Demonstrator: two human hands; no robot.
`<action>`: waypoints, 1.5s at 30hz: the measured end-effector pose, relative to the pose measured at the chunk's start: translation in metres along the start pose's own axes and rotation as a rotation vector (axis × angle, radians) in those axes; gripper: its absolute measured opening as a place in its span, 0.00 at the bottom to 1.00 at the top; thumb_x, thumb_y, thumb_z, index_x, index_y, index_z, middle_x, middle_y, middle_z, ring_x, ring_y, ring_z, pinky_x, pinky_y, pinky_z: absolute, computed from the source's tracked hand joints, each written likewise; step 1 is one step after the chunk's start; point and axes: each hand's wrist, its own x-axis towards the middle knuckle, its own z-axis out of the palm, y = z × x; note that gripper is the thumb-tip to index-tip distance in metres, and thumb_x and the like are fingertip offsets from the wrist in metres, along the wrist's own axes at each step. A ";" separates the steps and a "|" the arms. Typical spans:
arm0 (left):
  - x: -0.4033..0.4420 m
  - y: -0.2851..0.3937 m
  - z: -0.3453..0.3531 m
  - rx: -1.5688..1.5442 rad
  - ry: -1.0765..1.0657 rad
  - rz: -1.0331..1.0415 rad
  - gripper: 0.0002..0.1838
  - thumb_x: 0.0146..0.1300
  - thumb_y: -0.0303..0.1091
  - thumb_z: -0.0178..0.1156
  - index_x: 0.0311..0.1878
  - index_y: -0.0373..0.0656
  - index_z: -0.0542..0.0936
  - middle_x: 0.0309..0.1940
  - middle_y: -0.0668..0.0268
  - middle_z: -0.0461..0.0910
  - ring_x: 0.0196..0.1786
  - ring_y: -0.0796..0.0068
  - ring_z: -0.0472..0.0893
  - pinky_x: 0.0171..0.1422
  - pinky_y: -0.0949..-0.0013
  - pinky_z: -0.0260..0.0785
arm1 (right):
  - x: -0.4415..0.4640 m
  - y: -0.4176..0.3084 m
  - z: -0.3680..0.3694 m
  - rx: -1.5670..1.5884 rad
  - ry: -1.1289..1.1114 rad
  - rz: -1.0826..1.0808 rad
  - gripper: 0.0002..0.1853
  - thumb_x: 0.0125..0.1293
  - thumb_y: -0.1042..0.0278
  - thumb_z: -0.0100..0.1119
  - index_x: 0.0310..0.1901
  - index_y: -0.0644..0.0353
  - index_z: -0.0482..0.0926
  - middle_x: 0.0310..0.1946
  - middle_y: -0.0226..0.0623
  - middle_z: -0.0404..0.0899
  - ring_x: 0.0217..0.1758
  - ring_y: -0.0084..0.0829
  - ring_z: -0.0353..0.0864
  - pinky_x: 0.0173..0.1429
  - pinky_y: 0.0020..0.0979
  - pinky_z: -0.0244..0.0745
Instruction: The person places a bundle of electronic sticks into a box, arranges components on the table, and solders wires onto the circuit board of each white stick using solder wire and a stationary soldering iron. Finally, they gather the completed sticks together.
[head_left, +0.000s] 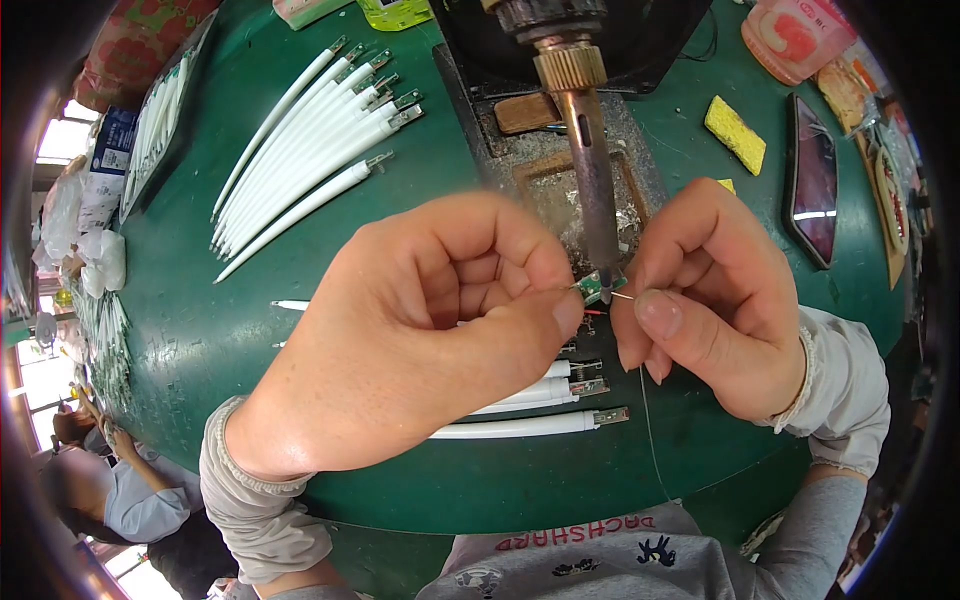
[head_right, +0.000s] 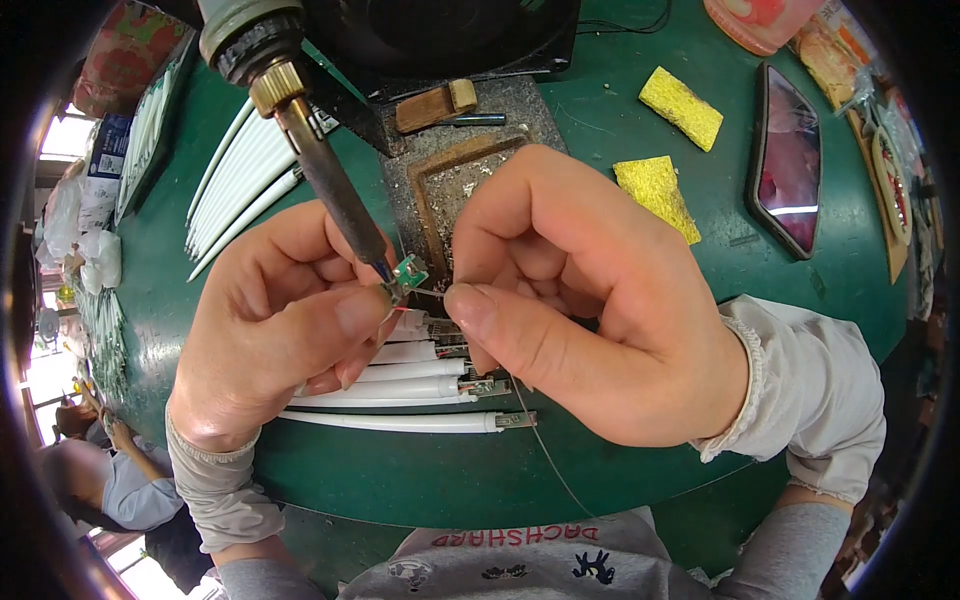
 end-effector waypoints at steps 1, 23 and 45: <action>0.000 0.000 0.000 0.000 0.001 0.000 0.08 0.53 0.23 0.57 0.38 0.37 0.72 0.24 0.66 0.73 0.18 0.86 0.66 0.18 0.83 0.52 | 0.000 0.000 0.000 0.000 -0.001 0.000 0.10 0.65 0.68 0.51 0.38 0.63 0.61 0.24 0.39 0.73 0.21 0.19 0.70 0.25 0.18 0.65; -0.005 0.000 0.000 0.052 -0.008 -0.053 0.09 0.54 0.24 0.58 0.39 0.36 0.72 0.23 0.69 0.72 0.20 0.87 0.67 0.21 0.84 0.55 | -0.001 -0.004 -0.006 -0.634 -0.051 -0.339 0.11 0.53 0.77 0.62 0.37 0.64 0.70 0.26 0.36 0.72 0.24 0.25 0.71 0.27 0.23 0.64; -0.014 -0.011 0.000 0.340 -0.175 0.034 0.08 0.58 0.21 0.59 0.40 0.33 0.72 0.33 0.66 0.74 0.36 0.84 0.72 0.43 0.78 0.66 | -0.005 0.008 0.000 -0.837 -0.015 -0.590 0.09 0.48 0.80 0.61 0.32 0.62 0.75 0.27 0.35 0.69 0.28 0.31 0.70 0.27 0.29 0.64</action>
